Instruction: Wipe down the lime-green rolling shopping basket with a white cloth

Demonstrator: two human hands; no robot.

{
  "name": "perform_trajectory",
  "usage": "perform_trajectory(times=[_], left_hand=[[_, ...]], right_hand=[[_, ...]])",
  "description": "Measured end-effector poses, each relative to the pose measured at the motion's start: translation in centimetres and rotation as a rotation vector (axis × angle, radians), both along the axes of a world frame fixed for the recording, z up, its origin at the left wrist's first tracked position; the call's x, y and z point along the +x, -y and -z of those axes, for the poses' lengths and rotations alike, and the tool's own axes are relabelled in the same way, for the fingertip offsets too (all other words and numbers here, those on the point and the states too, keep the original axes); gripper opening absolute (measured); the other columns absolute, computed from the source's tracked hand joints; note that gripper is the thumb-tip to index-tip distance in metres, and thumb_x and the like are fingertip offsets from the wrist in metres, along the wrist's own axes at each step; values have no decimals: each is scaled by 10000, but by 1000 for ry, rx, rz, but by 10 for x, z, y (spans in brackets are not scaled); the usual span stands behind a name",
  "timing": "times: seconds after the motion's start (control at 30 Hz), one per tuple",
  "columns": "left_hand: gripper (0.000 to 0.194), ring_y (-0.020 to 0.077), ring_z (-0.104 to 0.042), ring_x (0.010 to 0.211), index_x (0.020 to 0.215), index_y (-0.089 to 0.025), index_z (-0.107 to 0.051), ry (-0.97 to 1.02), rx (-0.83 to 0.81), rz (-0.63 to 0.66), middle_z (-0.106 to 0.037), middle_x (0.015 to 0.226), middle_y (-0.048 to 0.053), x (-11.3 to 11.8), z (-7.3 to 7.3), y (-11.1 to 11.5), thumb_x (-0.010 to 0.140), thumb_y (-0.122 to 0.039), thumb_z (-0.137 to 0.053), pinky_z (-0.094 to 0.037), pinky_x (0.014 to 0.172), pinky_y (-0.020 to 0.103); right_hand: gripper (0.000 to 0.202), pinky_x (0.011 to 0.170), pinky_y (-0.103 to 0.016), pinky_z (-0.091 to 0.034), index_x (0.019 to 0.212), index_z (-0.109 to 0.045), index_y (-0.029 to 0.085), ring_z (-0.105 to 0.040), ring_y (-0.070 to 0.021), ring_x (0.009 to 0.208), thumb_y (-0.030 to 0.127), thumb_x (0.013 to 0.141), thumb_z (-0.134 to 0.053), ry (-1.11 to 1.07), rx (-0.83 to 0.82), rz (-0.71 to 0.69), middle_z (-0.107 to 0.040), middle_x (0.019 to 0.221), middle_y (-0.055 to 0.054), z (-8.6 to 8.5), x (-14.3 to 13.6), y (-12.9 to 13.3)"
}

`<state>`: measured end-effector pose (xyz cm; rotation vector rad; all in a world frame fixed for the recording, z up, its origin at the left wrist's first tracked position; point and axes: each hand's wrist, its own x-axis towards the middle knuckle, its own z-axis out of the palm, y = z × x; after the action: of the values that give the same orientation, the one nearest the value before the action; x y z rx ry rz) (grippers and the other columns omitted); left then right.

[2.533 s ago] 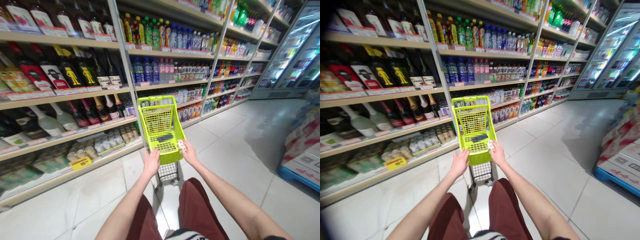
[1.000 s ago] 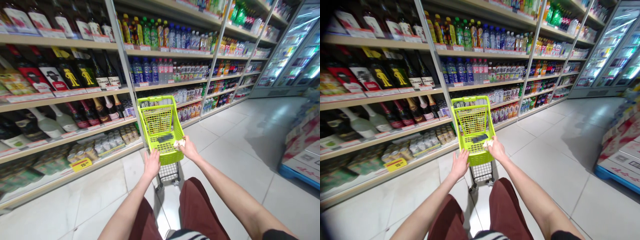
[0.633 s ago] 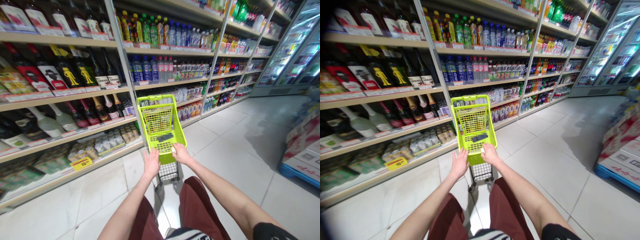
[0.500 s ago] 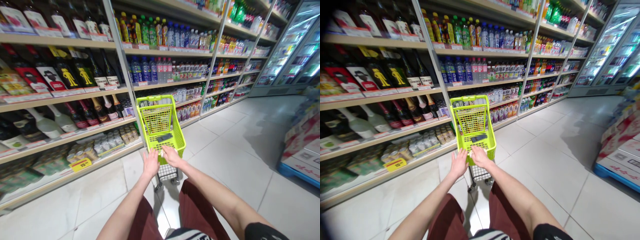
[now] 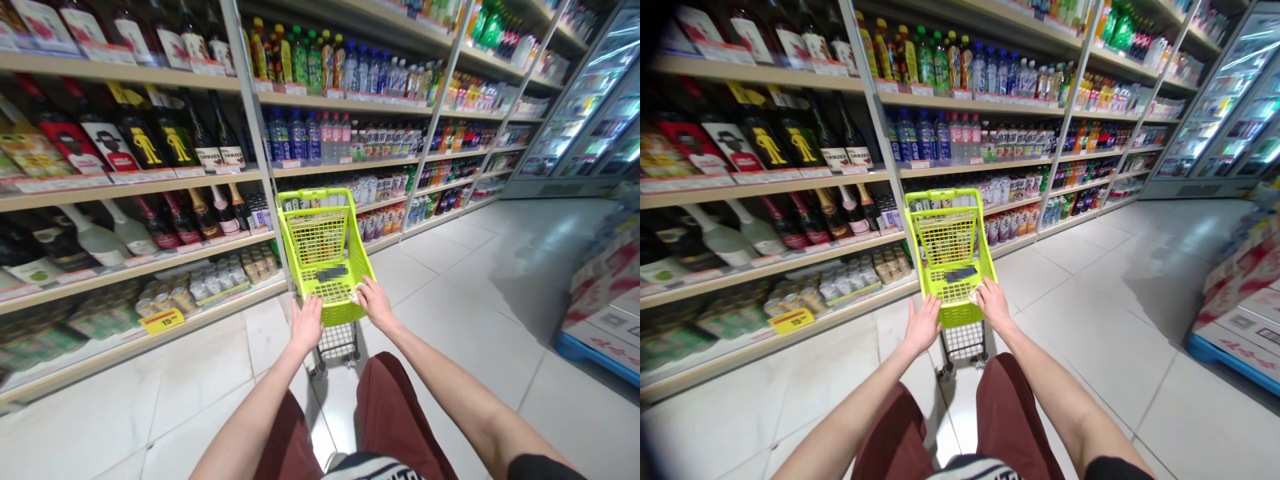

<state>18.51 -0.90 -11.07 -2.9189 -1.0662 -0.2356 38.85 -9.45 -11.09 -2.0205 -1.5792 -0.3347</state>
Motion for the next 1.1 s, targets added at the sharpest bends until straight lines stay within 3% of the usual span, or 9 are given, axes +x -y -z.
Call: perform_trajectory(times=[0.13, 0.27, 0.4, 0.57, 0.7, 0.8, 0.93, 1.0, 1.1], left_hand=[[557, 245, -153, 1321, 1287, -158, -325, -2, 6, -8, -313, 1392, 106, 1, 0, 1, 751, -239, -453, -61, 1052, 572], [576, 256, -150, 1321, 1290, -159, -323, -30, -3, -37, -311, 1393, 108, -1, -2, 0, 742, -253, -474, -93, 1045, 578], [557, 242, -163, 1319, 1287, -177, -330, -42, -3, -26, -322, 1389, 93, -4, -4, -2, 750, -252, -458, -92, 1042, 583], [566, 229, -179, 1315, 1298, -168, -311, -18, 7, -5, -317, 1391, 100, -5, -1, -3, 751, -225, -442, -59, 1047, 576], [584, 236, -156, 1321, 1301, -166, -305, 6, 24, 7, -312, 1393, 102, -2, 4, -2, 742, -241, -456, -40, 1052, 569], [573, 236, -156, 1321, 1294, -159, -315, 16, 31, -1, -313, 1393, 104, 0, 5, 0, 745, -248, -451, -46, 1051, 570], [556, 233, -179, 1315, 1286, -162, -329, 0, 36, -6, -329, 1385, 98, -2, 1, 0, 751, -256, -451, -68, 1050, 572], [558, 232, -183, 1314, 1288, -169, -325, -20, 45, -3, -337, 1382, 93, -5, -1, -2, 752, -254, -453, -75, 1049, 572], [574, 233, -174, 1317, 1298, -175, -310, -43, 59, -3, -327, 1387, 94, -10, -1, -4, 748, -248, -454, -80, 1052, 567]], right_hand=[[398, 874, -378, -363, 1153, -480, 152, -461, -233, 1027, 201, 758, -495, 13, -84, -129, -533, 1104, -116, 7, -11, -6], [489, 869, -356, -371, 1143, -488, 170, -452, -208, 1016, 36, 674, -454, -26, -53, -219, -517, 1112, -97, 13, -41, -21], [501, 896, -375, -352, 1148, -482, 194, -418, -210, 1077, 24, 679, -449, 13, -36, -321, -485, 1173, -95, 11, -60, -27], [445, 942, -509, -259, 1129, -492, 231, -393, -252, 1129, 63, 720, -445, 89, -123, -123, -491, 1191, -96, 3, -20, 0], [428, 935, -495, -296, 1207, -437, 173, -340, -280, 1185, 190, 780, -446, 51, -71, 16, -425, 1259, -142, 10, -9, 11], [395, 953, -452, -314, 1207, -442, 131, -339, -268, 1193, 239, 828, -410, 28, -5, -19, -419, 1261, -163, 19, -39, -2], [366, 936, -415, -345, 1184, -476, 171, -390, -243, 1149, 177, 820, -439, 54, -4, -164, -455, 1230, -144, 21, -75, -24], [374, 905, -400, -371, 1169, -493, 207, -424, -234, 1111, 159, 798, -483, 74, -36, -229, -469, 1219, -126, 18, -71, -26], [378, 870, -386, -395, 1140, -516, 230, -461, -221, 1062, 122, 778, -499, 82, -67, -238, -482, 1207, -111, 13, -39, -14]])
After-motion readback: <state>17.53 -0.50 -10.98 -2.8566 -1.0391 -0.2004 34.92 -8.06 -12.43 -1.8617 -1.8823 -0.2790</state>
